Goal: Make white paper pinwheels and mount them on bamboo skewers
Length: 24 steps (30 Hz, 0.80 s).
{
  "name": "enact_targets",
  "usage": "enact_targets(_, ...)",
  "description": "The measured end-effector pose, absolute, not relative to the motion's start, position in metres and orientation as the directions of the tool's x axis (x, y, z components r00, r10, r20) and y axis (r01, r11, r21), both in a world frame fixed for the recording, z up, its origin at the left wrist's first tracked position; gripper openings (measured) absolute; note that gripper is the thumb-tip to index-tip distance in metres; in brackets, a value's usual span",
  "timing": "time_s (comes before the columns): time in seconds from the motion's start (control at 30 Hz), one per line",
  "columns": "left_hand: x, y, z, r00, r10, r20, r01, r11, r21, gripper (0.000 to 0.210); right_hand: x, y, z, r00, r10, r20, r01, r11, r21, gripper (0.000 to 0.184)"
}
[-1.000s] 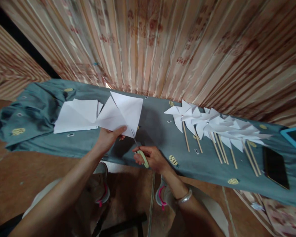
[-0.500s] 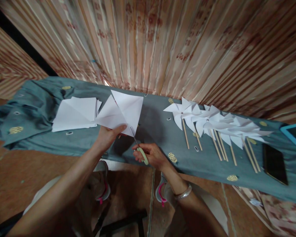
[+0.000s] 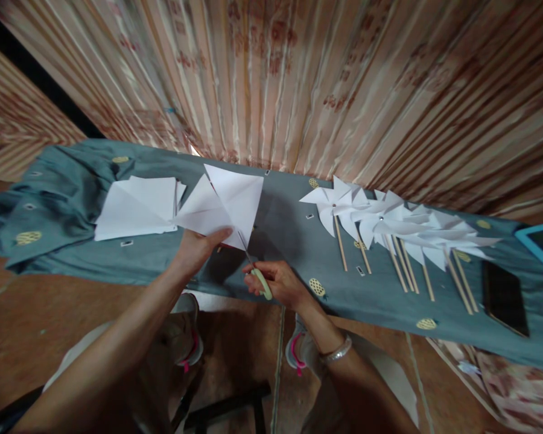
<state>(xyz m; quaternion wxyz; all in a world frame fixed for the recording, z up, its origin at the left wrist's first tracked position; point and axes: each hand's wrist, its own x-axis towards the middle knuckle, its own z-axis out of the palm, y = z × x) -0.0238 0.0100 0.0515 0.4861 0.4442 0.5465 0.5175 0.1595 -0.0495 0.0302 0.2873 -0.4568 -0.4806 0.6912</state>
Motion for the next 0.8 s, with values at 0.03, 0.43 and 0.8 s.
enact_targets(0.03,-0.024,0.0099,0.0516,-0.136,0.988,-0.069,-0.014,0.067,0.998,0.027,0.1596,-0.0496,0.0301,-0.419,0.836,-0.353,0.04,-0.371,-0.928,0.052)
enact_targets(0.43,-0.0243,0.0096,0.0506,-0.108,0.991,-0.084,0.009,0.086,0.996,0.024,0.1586,-0.0495,0.0327,-0.404,0.839,-0.365,0.06,-0.374,-0.926,0.054)
enact_targets(0.8,-0.0265,0.0097,0.0486,-0.105,0.991,-0.081,0.05,0.087,0.995,0.025,0.1582,-0.0489,0.0321,-0.401,0.845,-0.354,0.046,-0.367,-0.929,0.054)
